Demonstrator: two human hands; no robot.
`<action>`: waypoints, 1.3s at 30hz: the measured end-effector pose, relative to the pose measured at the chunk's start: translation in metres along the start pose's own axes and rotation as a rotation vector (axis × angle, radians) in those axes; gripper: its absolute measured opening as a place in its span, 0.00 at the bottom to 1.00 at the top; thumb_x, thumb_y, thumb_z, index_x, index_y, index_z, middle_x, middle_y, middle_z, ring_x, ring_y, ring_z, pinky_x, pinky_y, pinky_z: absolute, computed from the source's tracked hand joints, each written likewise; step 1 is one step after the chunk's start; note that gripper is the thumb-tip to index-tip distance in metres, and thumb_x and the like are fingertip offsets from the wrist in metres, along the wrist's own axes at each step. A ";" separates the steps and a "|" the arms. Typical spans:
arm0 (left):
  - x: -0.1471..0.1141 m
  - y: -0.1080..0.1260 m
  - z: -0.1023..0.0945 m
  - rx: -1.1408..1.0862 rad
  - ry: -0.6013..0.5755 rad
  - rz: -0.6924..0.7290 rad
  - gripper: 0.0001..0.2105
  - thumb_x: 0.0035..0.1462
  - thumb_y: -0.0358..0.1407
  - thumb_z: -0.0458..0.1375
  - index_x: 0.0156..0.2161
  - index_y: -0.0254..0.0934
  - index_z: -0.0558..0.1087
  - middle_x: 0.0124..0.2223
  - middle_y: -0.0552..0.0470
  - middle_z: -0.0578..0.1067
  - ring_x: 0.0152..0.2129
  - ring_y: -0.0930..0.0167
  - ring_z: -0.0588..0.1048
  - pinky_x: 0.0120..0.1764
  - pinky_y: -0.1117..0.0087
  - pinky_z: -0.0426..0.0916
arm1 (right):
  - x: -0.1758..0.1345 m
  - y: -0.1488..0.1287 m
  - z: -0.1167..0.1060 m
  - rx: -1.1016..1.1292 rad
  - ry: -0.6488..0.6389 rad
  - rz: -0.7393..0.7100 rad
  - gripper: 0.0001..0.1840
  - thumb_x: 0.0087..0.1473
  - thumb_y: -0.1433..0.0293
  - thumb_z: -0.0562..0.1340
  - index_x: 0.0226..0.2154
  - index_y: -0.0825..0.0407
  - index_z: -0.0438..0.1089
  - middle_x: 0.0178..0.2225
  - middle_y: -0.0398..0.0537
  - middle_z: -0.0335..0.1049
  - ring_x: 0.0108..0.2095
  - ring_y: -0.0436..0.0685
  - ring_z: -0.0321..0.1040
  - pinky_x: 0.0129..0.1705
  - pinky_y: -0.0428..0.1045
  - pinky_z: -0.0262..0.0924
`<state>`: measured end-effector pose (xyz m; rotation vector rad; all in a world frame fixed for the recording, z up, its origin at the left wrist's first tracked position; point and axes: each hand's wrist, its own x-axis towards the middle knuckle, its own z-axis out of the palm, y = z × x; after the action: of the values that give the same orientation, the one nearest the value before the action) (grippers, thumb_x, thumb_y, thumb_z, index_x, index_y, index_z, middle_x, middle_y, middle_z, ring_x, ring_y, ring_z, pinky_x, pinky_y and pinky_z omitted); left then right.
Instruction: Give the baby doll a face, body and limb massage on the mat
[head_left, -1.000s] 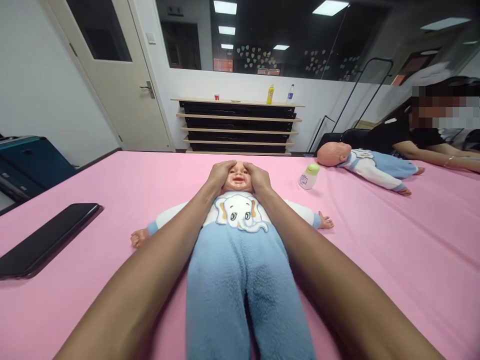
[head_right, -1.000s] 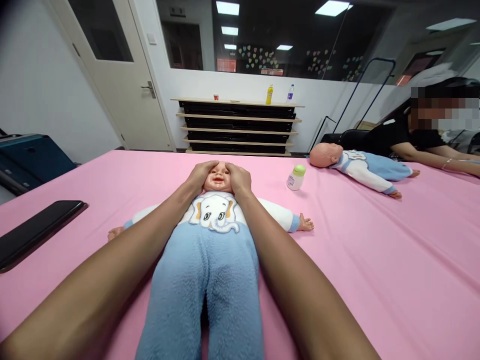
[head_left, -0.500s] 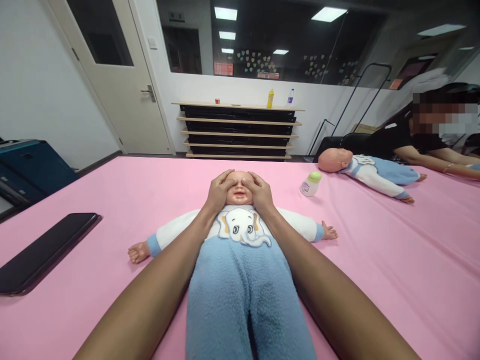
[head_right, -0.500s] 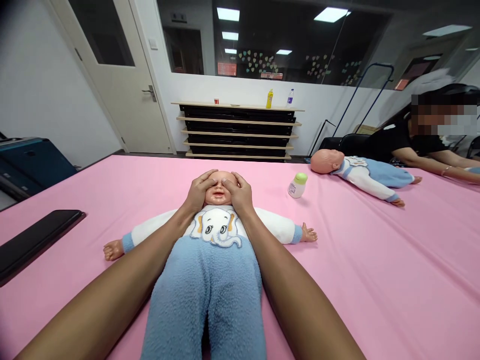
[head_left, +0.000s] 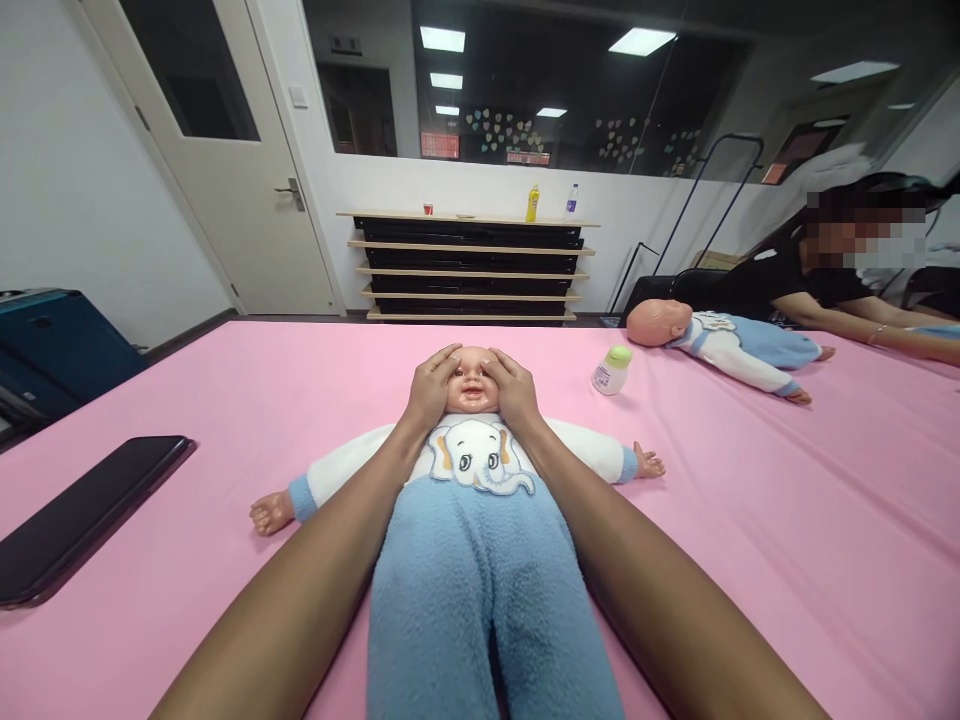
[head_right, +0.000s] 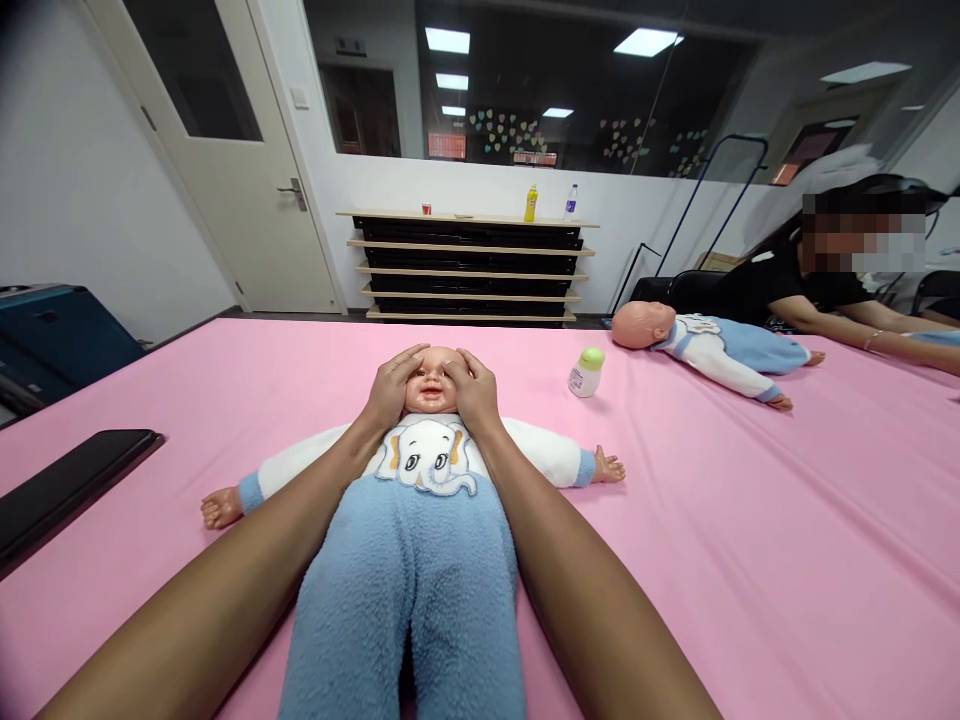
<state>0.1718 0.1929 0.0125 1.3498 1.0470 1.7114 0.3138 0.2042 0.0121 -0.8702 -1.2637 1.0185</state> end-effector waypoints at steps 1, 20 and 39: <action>0.000 0.000 0.000 0.003 0.003 0.006 0.19 0.53 0.41 0.56 0.48 0.33 0.74 0.52 0.46 0.74 0.51 0.63 0.69 0.55 0.64 0.60 | 0.000 0.000 0.000 0.005 0.003 0.002 0.25 0.47 0.61 0.64 0.48 0.53 0.71 0.51 0.46 0.70 0.54 0.60 0.63 0.57 0.52 0.56; -0.008 0.008 -0.002 0.019 -0.017 -0.009 0.26 0.46 0.43 0.64 0.51 0.33 0.72 0.51 0.45 0.73 0.49 0.60 0.70 0.53 0.61 0.63 | -0.002 -0.003 0.000 0.083 -0.038 0.056 0.32 0.41 0.58 0.69 0.49 0.52 0.70 0.50 0.47 0.70 0.52 0.61 0.64 0.56 0.53 0.58; -0.003 0.000 -0.002 -0.010 0.026 0.015 0.19 0.52 0.40 0.55 0.47 0.33 0.75 0.51 0.46 0.74 0.51 0.62 0.69 0.55 0.62 0.60 | 0.005 0.011 0.001 0.222 0.008 0.047 0.21 0.50 0.60 0.61 0.44 0.54 0.73 0.48 0.47 0.72 0.52 0.58 0.65 0.56 0.52 0.59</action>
<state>0.1704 0.1902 0.0113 1.3359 1.0443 1.7475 0.3118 0.2123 0.0032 -0.7344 -1.1035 1.1678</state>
